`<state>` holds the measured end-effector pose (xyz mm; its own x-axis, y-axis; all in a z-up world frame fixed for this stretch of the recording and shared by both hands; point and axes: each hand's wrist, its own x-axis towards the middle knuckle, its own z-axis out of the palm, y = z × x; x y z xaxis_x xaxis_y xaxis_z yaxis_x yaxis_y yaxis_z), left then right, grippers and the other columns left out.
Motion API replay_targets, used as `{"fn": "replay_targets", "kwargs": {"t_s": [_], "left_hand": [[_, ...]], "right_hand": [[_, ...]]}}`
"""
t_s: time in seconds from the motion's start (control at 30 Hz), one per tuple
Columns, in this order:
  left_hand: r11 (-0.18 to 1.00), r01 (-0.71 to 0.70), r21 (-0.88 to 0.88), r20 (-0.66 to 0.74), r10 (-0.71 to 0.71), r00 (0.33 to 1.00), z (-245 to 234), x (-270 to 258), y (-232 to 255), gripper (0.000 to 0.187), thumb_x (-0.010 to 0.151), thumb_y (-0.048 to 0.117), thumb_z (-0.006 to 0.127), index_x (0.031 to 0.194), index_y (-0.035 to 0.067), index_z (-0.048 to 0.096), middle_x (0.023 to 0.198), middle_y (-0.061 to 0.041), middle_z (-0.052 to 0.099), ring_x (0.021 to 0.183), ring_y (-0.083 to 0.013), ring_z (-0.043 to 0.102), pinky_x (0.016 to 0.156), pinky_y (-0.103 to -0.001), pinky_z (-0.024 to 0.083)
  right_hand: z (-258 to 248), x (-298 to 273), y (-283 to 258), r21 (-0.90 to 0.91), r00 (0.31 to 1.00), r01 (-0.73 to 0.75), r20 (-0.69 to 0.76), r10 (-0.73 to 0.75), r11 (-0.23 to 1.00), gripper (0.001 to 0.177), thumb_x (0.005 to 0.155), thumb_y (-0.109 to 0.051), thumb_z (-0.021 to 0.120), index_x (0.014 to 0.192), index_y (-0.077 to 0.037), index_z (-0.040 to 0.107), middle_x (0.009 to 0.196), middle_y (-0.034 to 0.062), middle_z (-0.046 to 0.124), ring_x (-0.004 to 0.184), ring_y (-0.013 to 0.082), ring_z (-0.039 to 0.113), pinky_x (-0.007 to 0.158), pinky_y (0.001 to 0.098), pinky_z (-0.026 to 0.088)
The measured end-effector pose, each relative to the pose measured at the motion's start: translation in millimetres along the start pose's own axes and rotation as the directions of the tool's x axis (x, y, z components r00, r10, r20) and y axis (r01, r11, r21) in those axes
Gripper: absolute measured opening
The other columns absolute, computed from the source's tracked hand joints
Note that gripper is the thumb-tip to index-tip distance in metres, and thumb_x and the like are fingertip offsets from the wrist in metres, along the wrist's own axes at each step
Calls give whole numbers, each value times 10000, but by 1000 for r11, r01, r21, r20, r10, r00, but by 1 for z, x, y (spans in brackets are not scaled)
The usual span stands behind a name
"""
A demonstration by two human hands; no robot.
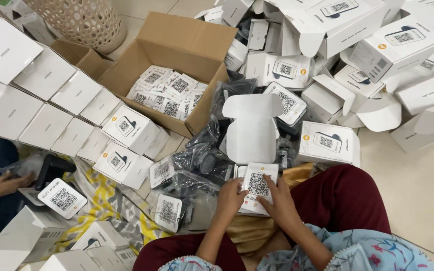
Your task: The person unpacks electronic devices from many product boxes spread across the floor.
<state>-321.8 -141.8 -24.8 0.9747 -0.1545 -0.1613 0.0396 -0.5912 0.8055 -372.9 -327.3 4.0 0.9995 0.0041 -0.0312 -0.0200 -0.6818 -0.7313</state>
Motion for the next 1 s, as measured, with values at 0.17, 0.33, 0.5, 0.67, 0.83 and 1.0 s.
{"fn": "replay_targets", "kwargs": {"t_s": [0.17, 0.33, 0.5, 0.67, 0.83, 1.0], "left_hand": [[954, -84, 288, -67, 108, 992, -9, -14, 11, 476, 744, 144, 861, 1162, 41, 659, 1084, -197, 627, 1047, -398, 624, 867, -472, 514], [957, -31, 289, -74, 55, 996, -16, -12, 10, 527, 695, 139, 888, 1154, 40, 648, 1118, -196, 600, 1084, -401, 599, 896, -470, 500], [969, -57, 242, -82, 79, 993, -14, -4, 3, 523, 675, 101, 899, 1125, 12, 647, 1110, -187, 617, 1044, -384, 627, 882, -454, 518], [984, 5, 177, -52, 5, 999, -21, -4, 11, 571, 686, 119, 893, 1187, 25, 637, 1122, -163, 634, 979, -318, 683, 847, -418, 546], [994, 102, 45, -52, -99, 994, -19, 23, -4, 681, 732, 211, 891, 1302, 31, 566, 1196, -156, 635, 992, -261, 716, 858, -379, 568], [871, 56, -488, -18, -74, 997, -15, 41, -21, 800, 968, 548, 538, 1566, 64, 318, 1567, -173, 429, 1440, -281, 430, 1181, -420, 345]], "right_hand": [[19, 7, -2, -200, 997, 69, -14, -73, 977, 872, 766, -321, 831, 1526, -145, 443, 1552, 305, 236, 1407, 497, 256, 1150, 530, 291], [24, 10, -1, -290, 989, 144, 56, -134, 946, 892, 787, -412, 799, 1542, -174, 389, 1644, 314, 75, 1485, 506, 109, 1176, 571, 196], [26, 13, -3, -329, 975, 170, 193, -110, 929, 883, 909, -509, 667, 1588, -135, 244, 1662, 237, 27, 1551, 376, 21, 1217, 568, 99], [12, 14, -11, -283, 979, 174, 154, -134, 943, 766, 919, -456, 648, 1534, -107, 353, 1631, 224, 196, 1534, 364, 145, 1207, 552, 109], [-19, 27, -21, -53, 978, 78, -187, -87, 996, 363, 948, -311, 593, 1219, -76, 651, 1362, 144, 630, 1337, 289, 538, 1156, 449, 346], [11, 96, 80, 634, 917, -191, -157, 366, 749, 365, 1068, -337, 529, 1174, 0, 624, 1179, 152, 663, 1128, 266, 622, 1016, 405, 482]]}}
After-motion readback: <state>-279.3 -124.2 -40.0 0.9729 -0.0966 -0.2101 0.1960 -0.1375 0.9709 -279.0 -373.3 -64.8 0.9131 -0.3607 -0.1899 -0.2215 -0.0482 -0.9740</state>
